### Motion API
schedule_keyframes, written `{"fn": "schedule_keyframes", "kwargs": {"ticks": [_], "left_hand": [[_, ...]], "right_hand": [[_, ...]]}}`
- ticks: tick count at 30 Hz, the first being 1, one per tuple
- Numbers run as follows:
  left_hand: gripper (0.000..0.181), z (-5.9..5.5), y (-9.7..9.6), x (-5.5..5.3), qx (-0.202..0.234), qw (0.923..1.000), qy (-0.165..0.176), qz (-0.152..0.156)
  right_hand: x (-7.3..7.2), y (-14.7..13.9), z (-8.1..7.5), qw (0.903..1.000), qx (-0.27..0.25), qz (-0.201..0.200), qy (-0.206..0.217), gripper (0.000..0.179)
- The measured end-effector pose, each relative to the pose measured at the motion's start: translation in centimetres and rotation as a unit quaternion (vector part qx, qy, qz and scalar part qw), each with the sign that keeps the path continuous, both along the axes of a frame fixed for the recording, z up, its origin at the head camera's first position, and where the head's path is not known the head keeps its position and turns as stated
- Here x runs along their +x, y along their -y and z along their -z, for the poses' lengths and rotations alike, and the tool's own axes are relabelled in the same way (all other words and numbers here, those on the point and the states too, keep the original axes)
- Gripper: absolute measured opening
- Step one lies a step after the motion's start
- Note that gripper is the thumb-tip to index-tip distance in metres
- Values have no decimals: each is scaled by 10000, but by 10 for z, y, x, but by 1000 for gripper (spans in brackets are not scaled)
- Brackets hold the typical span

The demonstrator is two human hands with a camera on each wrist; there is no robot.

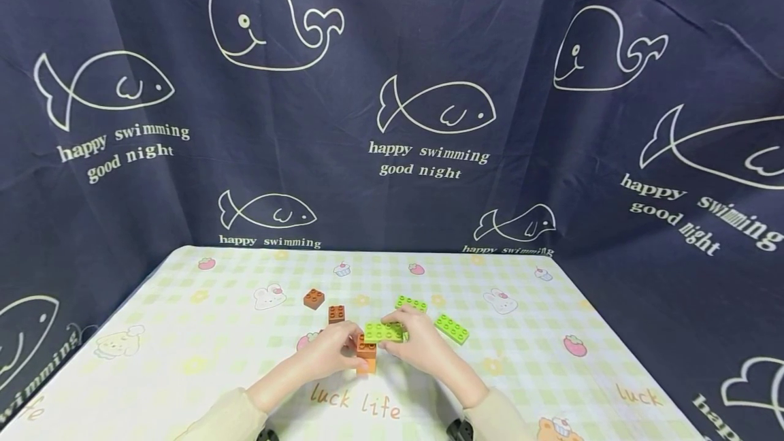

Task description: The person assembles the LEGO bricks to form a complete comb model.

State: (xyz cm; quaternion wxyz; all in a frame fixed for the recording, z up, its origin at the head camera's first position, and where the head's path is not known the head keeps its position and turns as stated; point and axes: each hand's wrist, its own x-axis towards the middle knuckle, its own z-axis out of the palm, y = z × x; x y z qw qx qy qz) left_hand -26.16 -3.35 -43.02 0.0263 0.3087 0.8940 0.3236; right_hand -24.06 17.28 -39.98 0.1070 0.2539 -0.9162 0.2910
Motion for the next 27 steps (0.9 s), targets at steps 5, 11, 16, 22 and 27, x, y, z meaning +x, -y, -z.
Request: {"fn": "schedule_keyframes", "kwargs": {"ticks": [5,11,16,22,27], "left_hand": [[30,1,-1,-1,16,10000,-25,19],[28,2,-1,-2,9,10000,17,44],[28,2,0,-3,41,10000,-27,52],[28,3,0,-3,48,10000,-31,37],[29,3,0,-3,-1,10000,-13,35]], "right_hand": [[0,2,-1,10000,55,-7,57,36],[-1,3,0,9998,134,-111,37,35],[0,4,-1,9997,120,-132,178,36],[2,5,-2,9993,171,-244,232,36],[3,4,-1,9988,186,-355,292,36]]}}
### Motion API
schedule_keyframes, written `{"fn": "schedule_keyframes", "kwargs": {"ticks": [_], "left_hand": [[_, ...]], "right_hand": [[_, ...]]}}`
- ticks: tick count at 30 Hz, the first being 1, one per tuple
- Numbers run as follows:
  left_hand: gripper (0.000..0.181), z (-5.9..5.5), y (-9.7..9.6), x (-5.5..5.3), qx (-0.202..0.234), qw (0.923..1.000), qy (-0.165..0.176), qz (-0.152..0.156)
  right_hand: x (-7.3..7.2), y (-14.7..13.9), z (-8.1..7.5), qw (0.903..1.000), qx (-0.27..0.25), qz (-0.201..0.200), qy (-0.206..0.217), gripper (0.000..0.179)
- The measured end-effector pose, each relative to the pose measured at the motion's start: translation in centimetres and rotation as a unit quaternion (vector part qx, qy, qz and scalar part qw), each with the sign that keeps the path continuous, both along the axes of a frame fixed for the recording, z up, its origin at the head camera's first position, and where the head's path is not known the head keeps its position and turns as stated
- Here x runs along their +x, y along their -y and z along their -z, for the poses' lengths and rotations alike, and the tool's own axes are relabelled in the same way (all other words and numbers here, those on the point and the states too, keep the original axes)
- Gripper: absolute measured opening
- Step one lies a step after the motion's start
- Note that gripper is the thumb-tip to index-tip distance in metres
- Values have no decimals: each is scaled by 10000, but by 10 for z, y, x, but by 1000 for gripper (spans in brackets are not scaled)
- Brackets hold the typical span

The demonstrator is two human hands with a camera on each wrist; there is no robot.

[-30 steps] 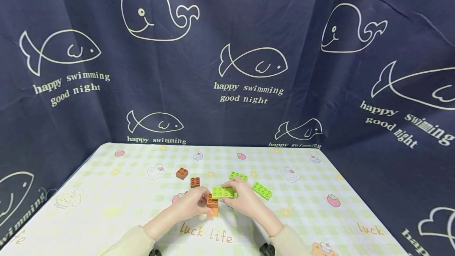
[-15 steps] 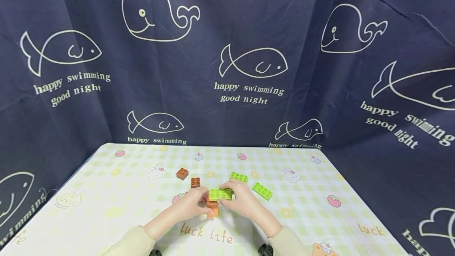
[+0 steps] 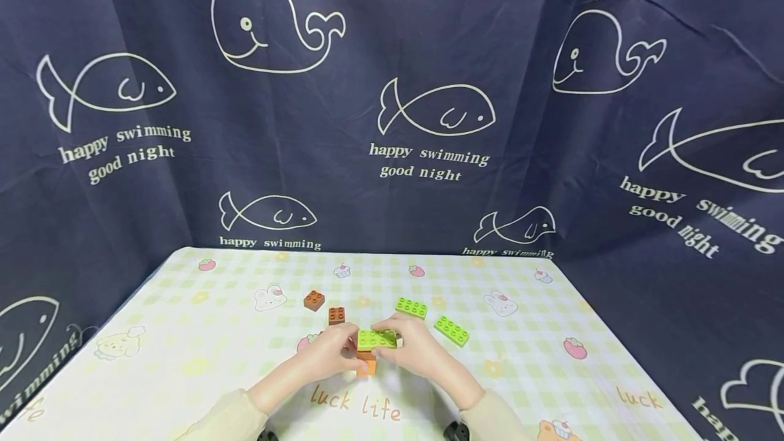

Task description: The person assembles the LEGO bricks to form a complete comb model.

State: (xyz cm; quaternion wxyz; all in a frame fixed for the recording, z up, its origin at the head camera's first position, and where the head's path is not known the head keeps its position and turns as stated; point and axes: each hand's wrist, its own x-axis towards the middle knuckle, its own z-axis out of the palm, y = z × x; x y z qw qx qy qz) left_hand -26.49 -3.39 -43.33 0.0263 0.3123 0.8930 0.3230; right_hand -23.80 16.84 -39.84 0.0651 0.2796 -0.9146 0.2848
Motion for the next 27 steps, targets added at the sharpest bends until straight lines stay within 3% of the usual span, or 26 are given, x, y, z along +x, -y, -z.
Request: {"fn": "schedule_keyframes", "kwargs": {"ticks": [27], "left_hand": [[28,-1,0,1,-1,10000,-34,94]], "right_hand": [[-2,1,-4,9998,153,-112,69,37]]}}
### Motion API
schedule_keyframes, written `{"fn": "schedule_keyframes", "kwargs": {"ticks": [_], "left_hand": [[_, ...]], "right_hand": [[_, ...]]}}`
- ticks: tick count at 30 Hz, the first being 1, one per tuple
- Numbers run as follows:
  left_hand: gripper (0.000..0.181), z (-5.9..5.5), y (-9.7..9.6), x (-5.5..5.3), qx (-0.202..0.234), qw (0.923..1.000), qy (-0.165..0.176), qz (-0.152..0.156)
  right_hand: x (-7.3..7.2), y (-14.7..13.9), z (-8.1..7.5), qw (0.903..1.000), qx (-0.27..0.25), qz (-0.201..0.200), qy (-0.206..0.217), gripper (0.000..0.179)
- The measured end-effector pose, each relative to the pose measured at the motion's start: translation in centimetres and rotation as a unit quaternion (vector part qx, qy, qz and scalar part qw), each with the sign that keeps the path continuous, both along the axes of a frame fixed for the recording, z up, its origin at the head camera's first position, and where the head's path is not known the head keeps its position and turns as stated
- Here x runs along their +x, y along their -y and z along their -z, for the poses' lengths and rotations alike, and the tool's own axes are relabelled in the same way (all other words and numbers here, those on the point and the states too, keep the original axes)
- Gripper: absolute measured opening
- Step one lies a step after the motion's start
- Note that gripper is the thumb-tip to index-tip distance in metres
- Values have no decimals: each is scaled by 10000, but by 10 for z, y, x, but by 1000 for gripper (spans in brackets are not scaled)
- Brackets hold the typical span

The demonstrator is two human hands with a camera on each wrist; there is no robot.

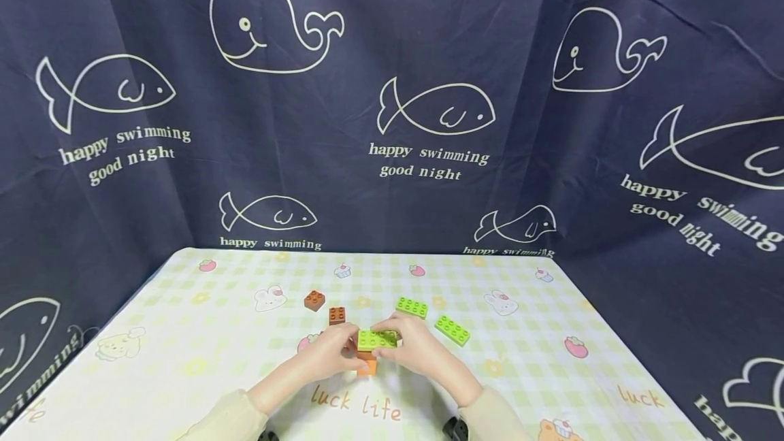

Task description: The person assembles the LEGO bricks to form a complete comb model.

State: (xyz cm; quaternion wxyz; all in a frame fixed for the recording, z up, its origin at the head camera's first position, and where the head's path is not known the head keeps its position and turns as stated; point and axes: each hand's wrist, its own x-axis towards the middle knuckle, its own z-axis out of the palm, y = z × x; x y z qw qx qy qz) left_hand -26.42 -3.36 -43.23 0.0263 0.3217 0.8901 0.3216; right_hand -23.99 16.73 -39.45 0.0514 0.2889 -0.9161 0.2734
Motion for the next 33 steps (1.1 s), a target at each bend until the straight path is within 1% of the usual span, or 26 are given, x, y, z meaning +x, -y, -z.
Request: {"fn": "schedule_keyframes", "kwargs": {"ticks": [7,13,17,21,29,33], "left_hand": [[28,-1,-2,1,-20,10000,10,-95],[29,0,-2,0,-28,10000,13,-81],[28,2,-1,-1,11,10000,48,-77],[28,1,-1,0,31,9999,84,-68],[30,-3,-1,2,2,10000,-24,-85],[29,-2,-1,1,-40,9999,6,-98]], "right_hand": [[0,-1,-4,9996,263,-94,-107,34],[0,0,-6,9988,367,-250,-228,33],[-1,1,-8,9982,481,-281,-207,33],[-2,2,-10,9976,597,-307,-160,33],[-2,4,-13,9977,580,-346,-75,30],[-1,4,-11,9982,495,-338,-90,30]]}}
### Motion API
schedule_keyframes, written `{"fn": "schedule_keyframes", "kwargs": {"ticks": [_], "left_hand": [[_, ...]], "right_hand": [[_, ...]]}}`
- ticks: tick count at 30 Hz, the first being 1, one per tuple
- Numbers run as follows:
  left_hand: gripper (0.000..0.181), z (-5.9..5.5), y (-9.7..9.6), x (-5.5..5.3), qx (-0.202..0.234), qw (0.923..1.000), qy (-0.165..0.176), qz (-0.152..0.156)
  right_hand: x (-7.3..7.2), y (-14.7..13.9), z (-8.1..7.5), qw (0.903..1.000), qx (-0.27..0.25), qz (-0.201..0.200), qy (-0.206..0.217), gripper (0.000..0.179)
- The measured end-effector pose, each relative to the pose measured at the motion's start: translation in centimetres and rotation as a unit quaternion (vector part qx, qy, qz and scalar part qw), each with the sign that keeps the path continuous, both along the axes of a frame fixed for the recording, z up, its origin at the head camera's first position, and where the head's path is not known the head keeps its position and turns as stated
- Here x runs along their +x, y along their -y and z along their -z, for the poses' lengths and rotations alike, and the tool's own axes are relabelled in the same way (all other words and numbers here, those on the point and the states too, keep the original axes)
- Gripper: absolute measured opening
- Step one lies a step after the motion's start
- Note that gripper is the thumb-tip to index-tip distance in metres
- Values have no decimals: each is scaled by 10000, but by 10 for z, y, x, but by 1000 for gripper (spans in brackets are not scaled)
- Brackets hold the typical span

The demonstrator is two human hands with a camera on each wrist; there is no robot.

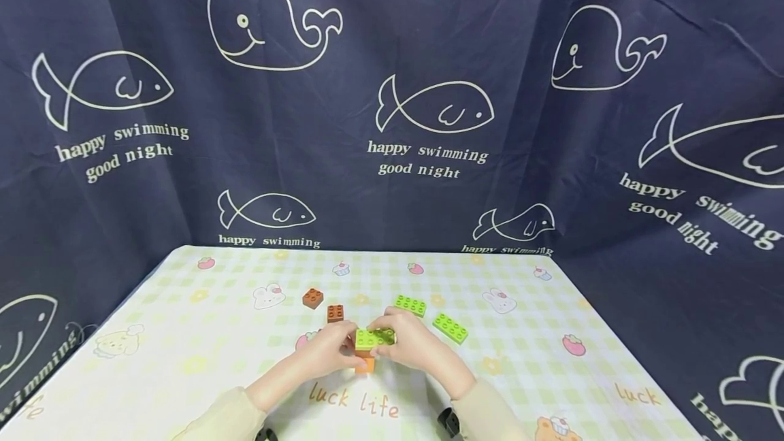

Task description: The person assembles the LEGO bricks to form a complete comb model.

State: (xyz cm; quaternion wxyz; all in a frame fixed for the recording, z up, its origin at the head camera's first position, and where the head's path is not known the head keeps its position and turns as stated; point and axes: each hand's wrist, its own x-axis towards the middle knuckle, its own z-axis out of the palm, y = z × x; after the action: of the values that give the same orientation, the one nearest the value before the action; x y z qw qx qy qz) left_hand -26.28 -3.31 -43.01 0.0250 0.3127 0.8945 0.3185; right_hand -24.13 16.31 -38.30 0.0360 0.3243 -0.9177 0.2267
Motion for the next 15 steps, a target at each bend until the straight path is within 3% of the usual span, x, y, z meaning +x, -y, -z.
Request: {"fn": "schedule_keyframes", "kwargs": {"ticks": [15], "left_hand": [[28,1,0,-1,21,10000,56,-75]], "right_hand": [[-9,-9,15,9976,-608,-3,332,33]]}}
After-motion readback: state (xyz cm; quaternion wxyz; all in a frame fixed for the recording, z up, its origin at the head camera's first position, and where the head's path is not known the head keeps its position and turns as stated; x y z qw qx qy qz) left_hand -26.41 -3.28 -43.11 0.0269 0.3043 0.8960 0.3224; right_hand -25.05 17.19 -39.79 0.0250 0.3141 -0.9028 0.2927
